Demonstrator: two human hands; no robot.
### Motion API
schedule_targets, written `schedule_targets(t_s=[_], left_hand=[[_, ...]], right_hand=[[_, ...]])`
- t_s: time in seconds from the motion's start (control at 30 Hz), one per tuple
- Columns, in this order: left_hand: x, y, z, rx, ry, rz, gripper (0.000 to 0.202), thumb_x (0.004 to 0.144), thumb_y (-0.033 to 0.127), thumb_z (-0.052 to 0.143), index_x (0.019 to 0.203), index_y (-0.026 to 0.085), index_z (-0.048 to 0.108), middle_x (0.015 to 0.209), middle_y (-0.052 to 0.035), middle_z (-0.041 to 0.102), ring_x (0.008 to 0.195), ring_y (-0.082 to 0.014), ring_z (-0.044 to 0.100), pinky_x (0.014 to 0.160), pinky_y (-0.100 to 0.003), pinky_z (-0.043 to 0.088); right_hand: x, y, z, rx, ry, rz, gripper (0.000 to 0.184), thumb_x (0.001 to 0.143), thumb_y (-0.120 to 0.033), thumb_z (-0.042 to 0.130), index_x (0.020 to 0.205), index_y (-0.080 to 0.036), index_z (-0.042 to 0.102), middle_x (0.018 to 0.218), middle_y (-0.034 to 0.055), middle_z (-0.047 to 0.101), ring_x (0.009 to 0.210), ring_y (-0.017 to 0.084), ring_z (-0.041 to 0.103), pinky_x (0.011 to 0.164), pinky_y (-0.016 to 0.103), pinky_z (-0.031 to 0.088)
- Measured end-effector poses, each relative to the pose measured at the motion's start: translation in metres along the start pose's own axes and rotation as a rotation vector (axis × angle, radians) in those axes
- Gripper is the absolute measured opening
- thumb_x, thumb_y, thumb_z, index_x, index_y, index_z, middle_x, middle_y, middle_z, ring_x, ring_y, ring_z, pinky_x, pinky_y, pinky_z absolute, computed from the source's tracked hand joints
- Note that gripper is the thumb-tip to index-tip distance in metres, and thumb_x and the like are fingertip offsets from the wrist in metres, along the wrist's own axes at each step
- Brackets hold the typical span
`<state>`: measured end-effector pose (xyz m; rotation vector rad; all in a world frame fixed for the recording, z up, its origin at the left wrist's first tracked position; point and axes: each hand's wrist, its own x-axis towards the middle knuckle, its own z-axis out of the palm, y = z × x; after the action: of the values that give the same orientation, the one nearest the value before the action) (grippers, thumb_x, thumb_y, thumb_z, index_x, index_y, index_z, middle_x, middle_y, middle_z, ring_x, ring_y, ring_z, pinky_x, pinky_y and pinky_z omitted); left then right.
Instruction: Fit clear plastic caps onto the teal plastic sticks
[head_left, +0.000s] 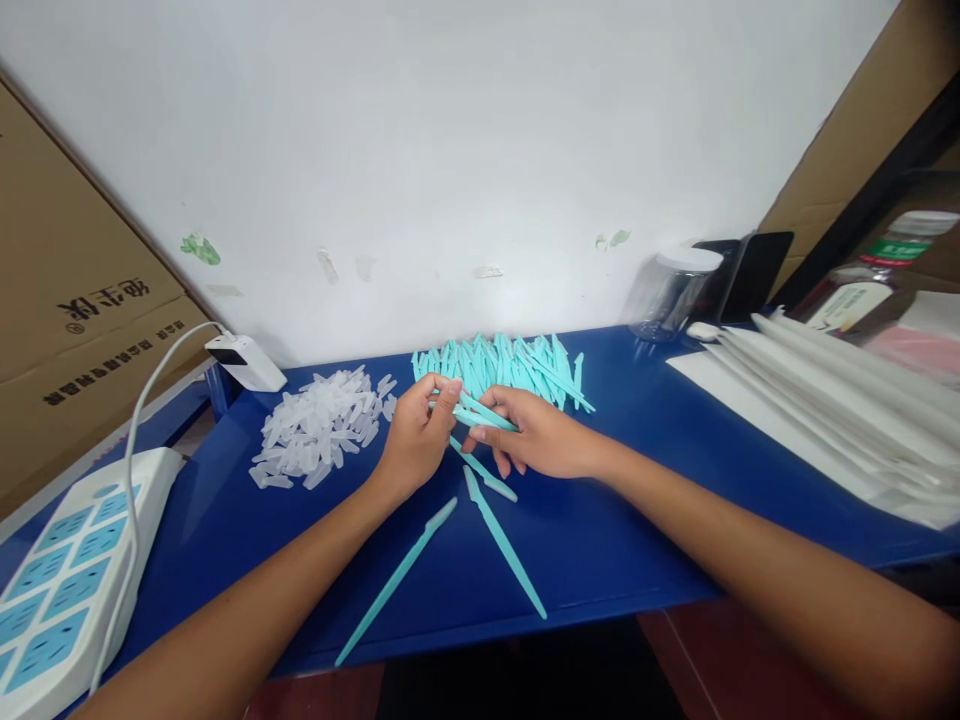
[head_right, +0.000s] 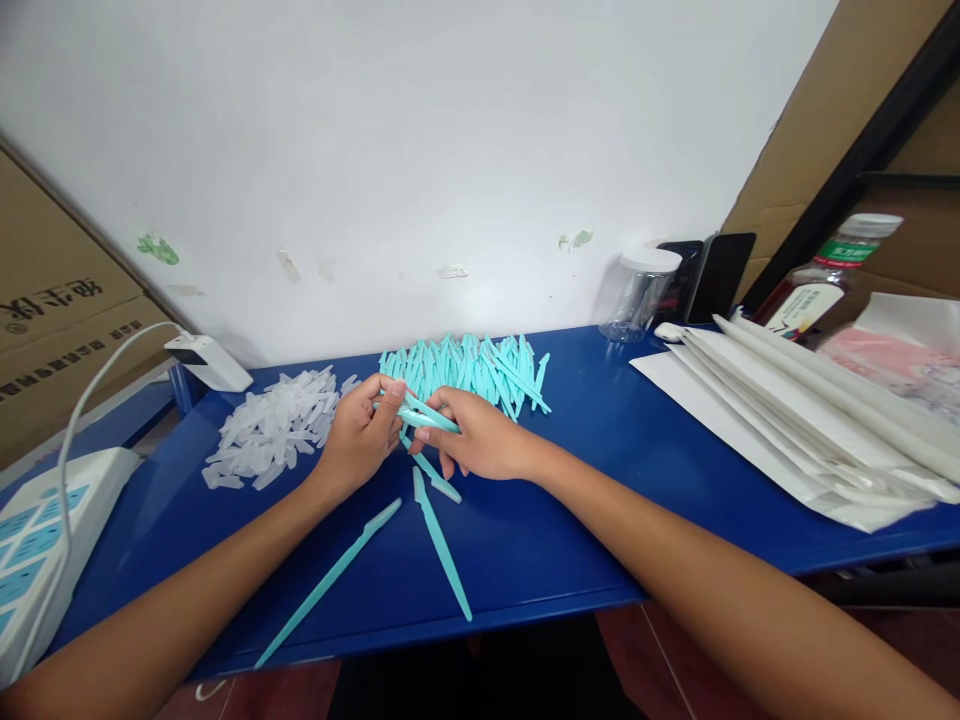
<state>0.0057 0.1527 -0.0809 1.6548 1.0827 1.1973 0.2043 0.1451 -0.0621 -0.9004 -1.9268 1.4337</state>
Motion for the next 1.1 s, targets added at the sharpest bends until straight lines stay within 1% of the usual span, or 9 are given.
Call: schedule_targets(t_s=[0.17,0.33,0.43,0.53,0.63,0.7,0.77,0.97,1.1], left_hand=[[-0.001,-0.001,-0.001,0.126,-0.007,0.018,0.043,0.104,0.058,0.047,0.08,0.023,0.047,0.056,0.0073,0.038,0.047,-0.0109,0.036,0.047,-0.027,0.03],[-0.003,-0.001,0.003,0.085,-0.014,0.032,0.042,0.103,0.059,0.049,0.085,0.022,0.05,0.058,0.0073,0.044,0.047,-0.0104,0.038,0.049,-0.025,0.032],[-0.001,-0.003,0.003,0.038,0.01,0.022,0.039,0.102,0.059,0.053,0.088,0.022,0.052,0.058,0.0073,0.046,0.045,-0.01,0.038,0.046,-0.024,0.031],[0.002,-0.008,0.002,-0.046,0.037,-0.002,0.038,0.1,0.059,0.056,0.089,0.023,0.052,0.054,0.0089,0.04,0.04,-0.0089,0.033,0.042,-0.023,0.026],[0.005,-0.01,0.0,-0.147,0.023,-0.045,0.035,0.099,0.058,0.059,0.095,0.024,0.054,0.051,0.011,0.037,0.036,-0.0081,0.028,0.038,-0.023,0.023],[0.006,-0.011,-0.001,-0.184,0.024,-0.056,0.035,0.098,0.058,0.061,0.098,0.024,0.056,0.049,0.0117,0.036,0.035,-0.0079,0.027,0.037,-0.022,0.024],[0.006,-0.01,0.0,-0.168,0.055,-0.039,0.037,0.099,0.059,0.06,0.094,0.022,0.058,0.049,0.0106,0.037,0.035,-0.008,0.03,0.037,-0.022,0.026],[0.004,-0.004,-0.002,0.034,0.179,0.021,0.048,0.1,0.06,0.055,0.076,0.019,0.062,0.048,0.0058,0.045,0.038,-0.0099,0.04,0.039,-0.025,0.031],[0.004,0.002,-0.003,0.091,0.219,0.002,0.049,0.099,0.061,0.057,0.074,0.019,0.064,0.047,0.005,0.047,0.037,-0.0109,0.044,0.038,-0.025,0.031]], right_hand=[[0.003,-0.001,0.002,0.027,0.126,0.041,0.035,0.085,-0.044,0.081,0.089,-0.018,0.06,0.06,-0.0036,0.063,0.046,0.011,0.058,0.042,0.022,0.045],[0.004,-0.005,0.008,0.097,0.129,0.034,0.045,0.076,-0.052,0.088,0.086,-0.017,0.061,0.064,-0.0017,0.066,0.053,0.014,0.065,0.045,0.024,0.051],[0.005,-0.004,0.007,0.087,0.118,0.055,0.047,0.08,-0.055,0.084,0.096,-0.019,0.059,0.074,-0.0003,0.071,0.051,0.014,0.064,0.042,0.024,0.049],[0.005,-0.002,0.002,-0.049,0.1,0.042,0.038,0.094,-0.055,0.069,0.088,-0.019,0.057,0.079,0.0011,0.073,0.047,0.01,0.057,0.043,0.023,0.043],[0.005,0.002,-0.005,-0.211,0.088,0.0,0.044,0.104,-0.049,0.054,0.074,-0.018,0.057,0.066,-0.0012,0.064,0.046,0.007,0.047,0.048,0.023,0.037],[0.005,0.003,-0.006,-0.285,0.11,-0.026,0.047,0.105,-0.047,0.052,0.068,-0.018,0.056,0.058,-0.0032,0.054,0.047,0.008,0.042,0.049,0.023,0.032],[0.004,0.004,-0.005,-0.298,0.12,-0.033,0.046,0.105,-0.045,0.054,0.067,-0.018,0.057,0.057,-0.0035,0.052,0.048,0.008,0.042,0.049,0.023,0.031],[0.002,0.001,0.004,-0.139,0.022,0.021,0.035,0.104,-0.043,0.055,0.077,-0.02,0.056,0.072,-0.0011,0.071,0.043,0.009,0.053,0.048,0.024,0.039],[0.003,0.001,0.004,-0.33,0.146,-0.071,0.04,0.104,-0.037,0.055,0.069,-0.018,0.058,0.064,-0.0019,0.065,0.05,0.01,0.052,0.055,0.025,0.036]])
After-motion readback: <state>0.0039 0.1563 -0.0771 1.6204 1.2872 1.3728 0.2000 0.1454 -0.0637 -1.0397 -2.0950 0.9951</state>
